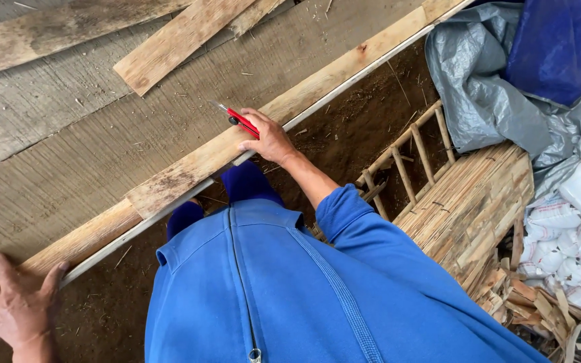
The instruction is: Cutting thin wooden strips using a utility knife by scoring them repeatedly to fit into a wooden structure.
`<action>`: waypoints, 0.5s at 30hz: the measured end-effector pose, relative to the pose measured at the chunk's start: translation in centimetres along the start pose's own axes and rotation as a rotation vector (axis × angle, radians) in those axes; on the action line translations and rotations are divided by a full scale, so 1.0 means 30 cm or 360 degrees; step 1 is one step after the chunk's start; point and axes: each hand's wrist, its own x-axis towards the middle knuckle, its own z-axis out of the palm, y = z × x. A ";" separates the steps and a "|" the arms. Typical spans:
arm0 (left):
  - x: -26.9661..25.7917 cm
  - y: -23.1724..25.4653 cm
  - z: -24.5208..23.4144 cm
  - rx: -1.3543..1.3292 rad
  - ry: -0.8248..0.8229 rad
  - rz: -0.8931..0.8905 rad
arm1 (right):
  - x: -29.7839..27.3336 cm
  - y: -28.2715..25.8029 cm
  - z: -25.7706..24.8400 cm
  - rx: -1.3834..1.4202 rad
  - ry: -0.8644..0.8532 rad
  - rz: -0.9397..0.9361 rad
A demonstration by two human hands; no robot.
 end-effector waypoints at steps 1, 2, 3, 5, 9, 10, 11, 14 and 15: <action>0.007 -0.008 0.008 0.0004 0.0000 -0.0006 | 0.000 0.005 0.002 0.0005 -0.0005 -0.0002; 0.013 -0.017 0.016 0.0007 -0.0017 -0.0022 | 0.001 0.010 0.005 -0.0009 0.0006 -0.0004; 0.016 -0.029 0.020 0.0012 -0.0032 -0.0043 | 0.002 0.013 0.011 -0.0020 0.0014 -0.0009; 0.025 -0.067 0.049 0.0055 0.0059 0.0095 | 0.001 0.011 0.003 -0.0040 -0.0004 -0.0006; -0.005 -0.088 0.064 0.0486 0.0374 0.0442 | 0.022 0.036 0.013 -0.0006 -0.0007 -0.0214; 0.003 -0.094 0.098 0.0522 0.0372 0.0394 | 0.011 0.032 -0.005 0.0035 -0.0044 -0.0236; 0.001 -0.119 0.117 0.0437 0.0412 0.0469 | 0.011 0.021 -0.002 0.0130 -0.0011 -0.0239; -0.017 -0.153 0.142 0.0304 0.0446 0.0462 | 0.000 0.002 -0.004 0.0214 -0.0084 -0.0246; 0.022 -0.155 0.165 0.0162 0.0456 0.0519 | 0.007 0.015 -0.024 0.0094 -0.0067 -0.0211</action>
